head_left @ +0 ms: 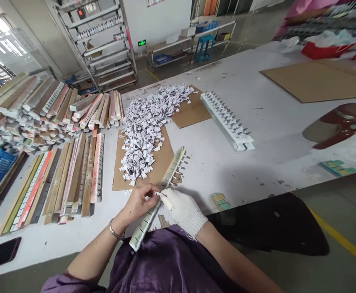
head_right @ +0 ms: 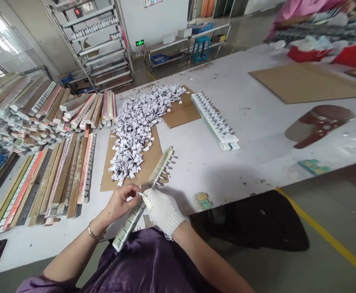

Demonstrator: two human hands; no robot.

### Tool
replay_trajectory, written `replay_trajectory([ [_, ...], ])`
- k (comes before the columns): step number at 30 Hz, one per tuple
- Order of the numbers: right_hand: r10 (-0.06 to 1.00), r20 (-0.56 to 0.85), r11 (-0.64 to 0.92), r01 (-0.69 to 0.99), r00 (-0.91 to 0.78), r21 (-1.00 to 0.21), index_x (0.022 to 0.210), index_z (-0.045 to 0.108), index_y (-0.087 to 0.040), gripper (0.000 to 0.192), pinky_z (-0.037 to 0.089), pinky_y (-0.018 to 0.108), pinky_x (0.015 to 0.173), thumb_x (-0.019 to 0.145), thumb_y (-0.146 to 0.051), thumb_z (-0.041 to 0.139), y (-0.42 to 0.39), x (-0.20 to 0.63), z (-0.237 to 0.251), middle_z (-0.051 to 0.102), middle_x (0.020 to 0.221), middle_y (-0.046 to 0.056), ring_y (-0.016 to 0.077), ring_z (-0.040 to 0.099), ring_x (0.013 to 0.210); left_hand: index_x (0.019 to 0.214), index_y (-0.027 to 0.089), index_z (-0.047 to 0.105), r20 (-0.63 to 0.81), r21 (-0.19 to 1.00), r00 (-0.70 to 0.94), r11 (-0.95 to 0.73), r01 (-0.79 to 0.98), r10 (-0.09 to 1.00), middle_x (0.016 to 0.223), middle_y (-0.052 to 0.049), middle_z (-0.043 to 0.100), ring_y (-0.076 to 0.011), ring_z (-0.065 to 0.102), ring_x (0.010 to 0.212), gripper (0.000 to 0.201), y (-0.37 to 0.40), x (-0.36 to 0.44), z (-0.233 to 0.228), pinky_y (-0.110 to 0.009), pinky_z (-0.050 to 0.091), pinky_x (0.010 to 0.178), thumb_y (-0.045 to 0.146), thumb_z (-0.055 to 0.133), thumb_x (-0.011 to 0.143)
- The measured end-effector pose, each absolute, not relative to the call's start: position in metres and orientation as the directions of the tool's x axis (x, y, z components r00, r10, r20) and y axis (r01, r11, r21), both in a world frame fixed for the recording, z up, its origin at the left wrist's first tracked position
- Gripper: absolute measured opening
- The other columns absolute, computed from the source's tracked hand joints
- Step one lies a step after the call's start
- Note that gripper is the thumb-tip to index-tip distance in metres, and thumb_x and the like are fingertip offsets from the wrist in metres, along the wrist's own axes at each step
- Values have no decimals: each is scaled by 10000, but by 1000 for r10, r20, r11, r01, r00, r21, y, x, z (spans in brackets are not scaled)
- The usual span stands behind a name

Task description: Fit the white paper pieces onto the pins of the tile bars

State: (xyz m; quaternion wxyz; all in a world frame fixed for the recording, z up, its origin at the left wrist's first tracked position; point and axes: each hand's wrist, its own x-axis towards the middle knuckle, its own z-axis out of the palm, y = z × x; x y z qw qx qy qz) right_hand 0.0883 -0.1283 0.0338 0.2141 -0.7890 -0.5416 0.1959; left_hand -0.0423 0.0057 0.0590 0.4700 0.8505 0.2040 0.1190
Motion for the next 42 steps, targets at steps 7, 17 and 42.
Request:
replay_trajectory([
  [7, 935, -120, -343, 768, 333, -542, 1043, 677, -216, 252, 343, 287, 668, 1010, -242, 429, -156, 90, 37, 742, 939, 36, 184, 685, 861, 997, 173, 648, -184, 965, 896, -99, 243, 405, 805, -19, 625, -151, 584, 736, 262, -10, -47, 52, -268, 467, 699, 420, 620, 917],
  [17, 953, -107, -283, 712, 283, -643, 938, 648, -197, 179, 334, 273, 669, 989, -251, 485, -173, 87, 36, 691, 838, 15, 152, 632, 753, 836, 192, 576, -117, 886, 904, -368, 283, 412, 789, 3, 595, -136, 518, 714, 229, -24, -50, 59, -268, 427, 696, 386, 575, 957],
  [42, 859, -279, -503, 811, 430, -299, 1024, 687, -166, 268, 339, 297, 552, 1000, -235, 429, -140, 95, 3, 754, 882, 106, 232, 721, 753, 1229, 181, 539, 2, 538, 837, -706, 461, 548, 990, -76, 654, -270, 662, 925, 550, -6, -34, 3, -391, 551, 826, 406, 779, 788],
])
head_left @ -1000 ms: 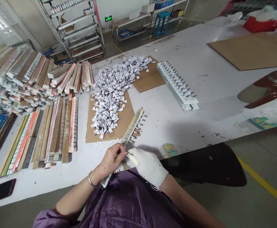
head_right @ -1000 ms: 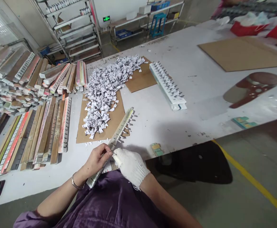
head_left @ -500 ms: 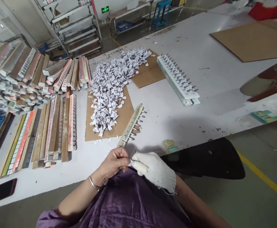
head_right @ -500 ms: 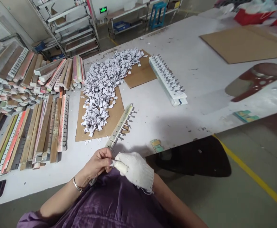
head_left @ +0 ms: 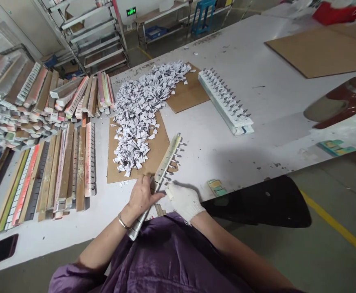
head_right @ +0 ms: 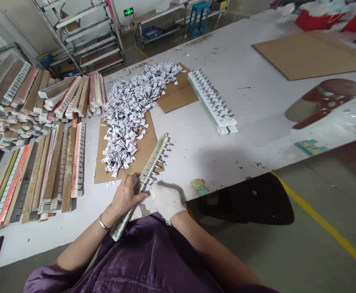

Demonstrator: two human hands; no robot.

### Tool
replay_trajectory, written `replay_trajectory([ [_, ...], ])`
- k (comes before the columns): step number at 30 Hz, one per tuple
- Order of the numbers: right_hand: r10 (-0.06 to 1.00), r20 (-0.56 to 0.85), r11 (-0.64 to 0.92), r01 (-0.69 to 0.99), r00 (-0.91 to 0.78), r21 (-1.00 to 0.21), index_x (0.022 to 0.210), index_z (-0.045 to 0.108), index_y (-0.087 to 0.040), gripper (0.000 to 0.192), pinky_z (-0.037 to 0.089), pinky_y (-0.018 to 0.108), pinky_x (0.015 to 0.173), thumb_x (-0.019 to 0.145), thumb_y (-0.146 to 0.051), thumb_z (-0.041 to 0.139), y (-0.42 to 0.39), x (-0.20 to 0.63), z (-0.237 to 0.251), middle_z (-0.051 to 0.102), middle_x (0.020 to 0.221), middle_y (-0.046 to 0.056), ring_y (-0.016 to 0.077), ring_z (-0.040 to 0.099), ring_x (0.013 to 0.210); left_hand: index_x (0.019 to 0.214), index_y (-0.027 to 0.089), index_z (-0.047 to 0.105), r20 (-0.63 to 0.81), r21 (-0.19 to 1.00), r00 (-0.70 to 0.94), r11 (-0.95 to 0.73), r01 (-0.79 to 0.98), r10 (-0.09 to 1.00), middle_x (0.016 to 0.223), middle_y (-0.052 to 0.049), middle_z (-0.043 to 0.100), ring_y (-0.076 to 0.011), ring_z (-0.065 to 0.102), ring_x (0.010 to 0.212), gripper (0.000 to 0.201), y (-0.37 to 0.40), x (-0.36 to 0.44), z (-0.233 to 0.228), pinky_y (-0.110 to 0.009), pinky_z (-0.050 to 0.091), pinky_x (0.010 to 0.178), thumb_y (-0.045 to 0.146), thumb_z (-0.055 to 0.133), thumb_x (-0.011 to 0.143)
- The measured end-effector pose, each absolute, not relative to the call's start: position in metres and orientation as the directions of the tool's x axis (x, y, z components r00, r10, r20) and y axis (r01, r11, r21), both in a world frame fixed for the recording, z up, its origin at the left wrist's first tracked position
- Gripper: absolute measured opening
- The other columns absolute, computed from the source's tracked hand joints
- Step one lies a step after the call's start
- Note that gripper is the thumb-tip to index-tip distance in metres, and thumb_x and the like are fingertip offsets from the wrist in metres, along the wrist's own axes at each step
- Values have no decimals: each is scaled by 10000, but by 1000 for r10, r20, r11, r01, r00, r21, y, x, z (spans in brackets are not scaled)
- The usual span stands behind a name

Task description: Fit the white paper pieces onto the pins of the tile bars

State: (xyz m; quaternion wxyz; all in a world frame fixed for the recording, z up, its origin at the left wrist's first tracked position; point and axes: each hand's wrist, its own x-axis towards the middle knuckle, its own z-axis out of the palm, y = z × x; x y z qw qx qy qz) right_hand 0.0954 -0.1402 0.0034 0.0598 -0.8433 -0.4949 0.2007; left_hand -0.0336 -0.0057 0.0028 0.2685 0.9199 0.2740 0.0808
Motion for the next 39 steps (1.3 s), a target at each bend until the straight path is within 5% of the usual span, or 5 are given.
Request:
replay_trajectory([
  [12, 883, -273, -451, 853, 383, -262, 993, 688, -149, 251, 464, 324, 620, 946, -155, 441, -119, 89, -9, 748, 870, 128, 284, 743, 800, 1075, 176, 568, 11, 548, 867, -728, 412, 498, 1019, -87, 612, -265, 630, 942, 347, 0, -34, -24, -419, 567, 862, 243, 681, 753],
  [23, 855, -286, -511, 794, 432, -328, 1137, 649, -156, 283, 451, 317, 623, 999, -251, 421, -113, 104, -19, 759, 909, 110, 267, 745, 825, 1191, 161, 583, -51, 612, 872, -674, 413, 488, 1070, -87, 670, -235, 662, 923, 470, 18, -18, -3, -365, 567, 820, 367, 754, 805],
  [27, 821, -286, -567, 642, 494, -516, 1424, 517, -202, 447, 496, 319, 816, 997, -312, 442, -119, 112, -14, 723, 1234, 120, 248, 712, 1043, 1124, 150, 607, -32, 265, 767, -734, 625, 641, 1077, -121, 672, -225, 670, 920, 206, 50, 0, 11, -333, 541, 775, 289, 543, 988],
  [30, 821, -255, -543, 563, 510, -623, 1487, 469, -191, 524, 501, 358, 931, 970, -275, 453, -123, 112, -20, 667, 1349, 131, 268, 675, 1145, 1083, 118, 602, -75, 35, 706, -705, 708, 705, 1045, -154, 667, -253, 680, 899, 165, 61, 8, 11, -339, 524, 733, 153, 472, 988],
  [39, 847, -120, -424, 520, 518, -742, 1488, 474, -151, 558, 446, 451, 1112, 940, -237, 415, -134, 103, -37, 571, 1475, 131, 297, 568, 1324, 973, 153, 601, -16, 164, 760, -748, 643, 650, 1041, -147, 646, -260, 640, 939, 232, 58, -10, 1, -361, 500, 788, -10, 449, 908],
])
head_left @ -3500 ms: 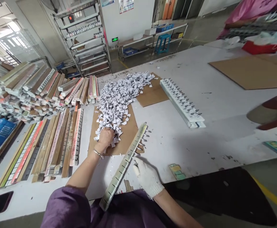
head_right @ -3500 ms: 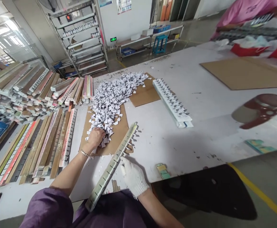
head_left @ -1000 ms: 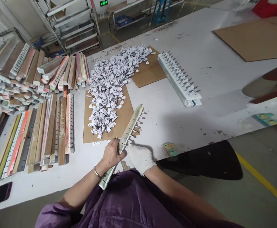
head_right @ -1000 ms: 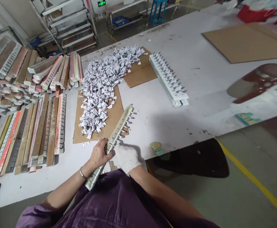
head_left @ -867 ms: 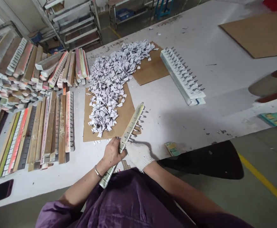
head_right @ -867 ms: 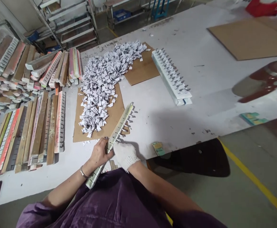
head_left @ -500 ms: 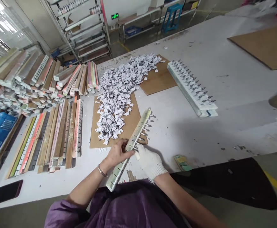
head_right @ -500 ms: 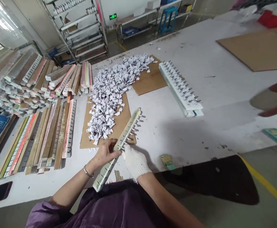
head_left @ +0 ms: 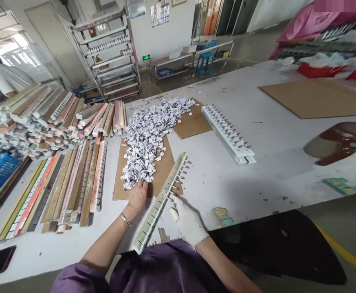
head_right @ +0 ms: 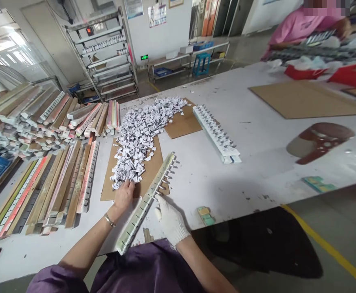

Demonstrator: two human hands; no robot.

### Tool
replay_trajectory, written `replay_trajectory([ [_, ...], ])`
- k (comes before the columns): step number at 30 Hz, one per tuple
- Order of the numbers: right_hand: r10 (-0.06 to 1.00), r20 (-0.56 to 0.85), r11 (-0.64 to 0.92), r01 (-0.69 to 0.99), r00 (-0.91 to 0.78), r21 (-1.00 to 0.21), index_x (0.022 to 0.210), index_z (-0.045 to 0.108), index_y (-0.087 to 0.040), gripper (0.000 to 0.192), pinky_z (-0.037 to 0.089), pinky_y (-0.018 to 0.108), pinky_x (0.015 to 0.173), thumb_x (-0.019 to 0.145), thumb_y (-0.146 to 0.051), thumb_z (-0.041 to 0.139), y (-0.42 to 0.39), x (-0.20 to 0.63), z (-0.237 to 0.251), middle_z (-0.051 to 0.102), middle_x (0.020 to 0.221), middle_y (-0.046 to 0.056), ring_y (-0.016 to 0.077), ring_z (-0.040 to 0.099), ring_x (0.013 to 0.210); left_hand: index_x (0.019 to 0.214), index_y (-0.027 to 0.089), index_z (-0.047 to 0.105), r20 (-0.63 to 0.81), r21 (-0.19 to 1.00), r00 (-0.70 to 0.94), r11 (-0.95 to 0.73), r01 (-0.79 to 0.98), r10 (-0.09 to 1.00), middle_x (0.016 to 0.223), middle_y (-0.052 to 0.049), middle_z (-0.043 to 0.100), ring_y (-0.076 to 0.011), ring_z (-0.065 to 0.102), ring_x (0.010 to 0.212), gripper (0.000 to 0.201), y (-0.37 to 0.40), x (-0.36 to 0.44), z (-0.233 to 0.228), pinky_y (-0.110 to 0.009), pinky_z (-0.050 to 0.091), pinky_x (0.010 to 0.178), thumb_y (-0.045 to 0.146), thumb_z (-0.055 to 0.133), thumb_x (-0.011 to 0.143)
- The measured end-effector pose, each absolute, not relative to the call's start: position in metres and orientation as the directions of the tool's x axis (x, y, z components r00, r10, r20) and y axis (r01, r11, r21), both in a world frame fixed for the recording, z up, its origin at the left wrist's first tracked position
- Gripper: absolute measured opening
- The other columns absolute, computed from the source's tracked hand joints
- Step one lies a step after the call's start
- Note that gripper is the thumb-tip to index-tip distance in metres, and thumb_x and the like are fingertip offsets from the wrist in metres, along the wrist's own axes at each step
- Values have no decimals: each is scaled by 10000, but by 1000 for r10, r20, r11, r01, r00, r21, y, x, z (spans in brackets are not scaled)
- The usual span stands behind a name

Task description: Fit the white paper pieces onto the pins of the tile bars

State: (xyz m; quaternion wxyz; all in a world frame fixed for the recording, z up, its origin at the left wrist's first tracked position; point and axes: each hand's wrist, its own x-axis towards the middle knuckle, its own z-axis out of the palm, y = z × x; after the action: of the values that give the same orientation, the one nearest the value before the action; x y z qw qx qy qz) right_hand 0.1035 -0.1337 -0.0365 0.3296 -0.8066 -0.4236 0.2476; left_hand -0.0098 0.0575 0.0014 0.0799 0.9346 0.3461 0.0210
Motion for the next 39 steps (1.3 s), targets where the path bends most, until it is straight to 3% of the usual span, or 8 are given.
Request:
replay_trajectory([
  [6, 827, -78, -384, 457, 557, -802, 1455, 502, -197, 525, 489, 437, 1063, 946, -293, 418, -138, 100, -28, 644, 1388, 105, 281, 616, 1264, 898, 196, 506, 75, 496, 773, -697, 519, 629, 892, -67, 643, -181, 618, 795, 177, 56, -24, 16, -304, 505, 738, 179, 378, 1019],
  [10, 821, -3, -297, 421, 572, -857, 1434, 513, -214, 516, 537, 363, 940, 937, -345, 466, -137, 97, 8, 724, 1218, 78, 242, 691, 1086, 892, 207, 481, -52, 983, 855, -124, 135, 516, 703, 13, 626, -138, 583, 617, 271, 27, -36, 44, -275, 482, 651, 453, 541, 987],
  [14, 896, 38, -203, 484, 442, -851, 1251, 648, -226, 376, 518, 302, 820, 978, -359, 426, -139, 94, 37, 763, 975, 41, 199, 705, 880, 874, 189, 516, -148, 981, 892, 178, 77, 427, 673, 16, 630, -125, 580, 603, 342, -3, -40, 57, -275, 474, 659, 489, 675, 910],
  [17, 906, 2, -246, 531, 424, -811, 1026, 699, -213, 338, 479, 296, 784, 993, -329, 384, -146, 91, 36, 751, 892, 47, 196, 693, 832, 932, 186, 548, -121, 993, 865, 68, 100, 487, 739, 11, 610, -127, 565, 643, 317, -18, -40, 51, -274, 466, 660, 475, 676, 909],
  [22, 876, -93, -356, 506, 473, -785, 1126, 637, -195, 315, 446, 302, 766, 998, -366, 405, -159, 87, 22, 745, 1001, 77, 229, 689, 913, 896, 189, 609, 57, 926, 850, -345, 150, 523, 889, -29, 571, -156, 524, 806, 215, -31, -42, 39, -292, 438, 746, 391, 595, 967],
  [32, 977, -148, -208, 834, 152, -511, 853, 644, -186, 144, 267, 303, 606, 936, -219, 530, -167, 95, 36, 691, 813, 38, 166, 593, 686, 884, 174, 573, -265, 963, 903, 139, 231, 339, 758, 37, 488, -98, 421, 659, 390, -27, -46, 51, -233, 348, 613, 525, 736, 836],
  [36, 954, -206, -287, 855, 216, -432, 799, 644, -207, 187, 256, 317, 579, 922, -182, 505, -174, 88, 34, 662, 724, 34, 171, 570, 621, 761, 170, 552, -258, 966, 877, 79, 247, 406, 691, 36, 514, -97, 426, 628, 420, -29, -52, 50, -237, 348, 605, 531, 763, 799],
  [39, 934, -198, -358, 756, 299, -548, 767, 649, -245, 214, 368, 301, 595, 949, -269, 538, -180, 87, 30, 663, 732, 32, 175, 588, 651, 756, 158, 602, -178, 960, 870, -111, 256, 460, 715, 14, 568, -111, 472, 663, 384, -31, -56, 46, -244, 365, 629, 511, 734, 828],
])
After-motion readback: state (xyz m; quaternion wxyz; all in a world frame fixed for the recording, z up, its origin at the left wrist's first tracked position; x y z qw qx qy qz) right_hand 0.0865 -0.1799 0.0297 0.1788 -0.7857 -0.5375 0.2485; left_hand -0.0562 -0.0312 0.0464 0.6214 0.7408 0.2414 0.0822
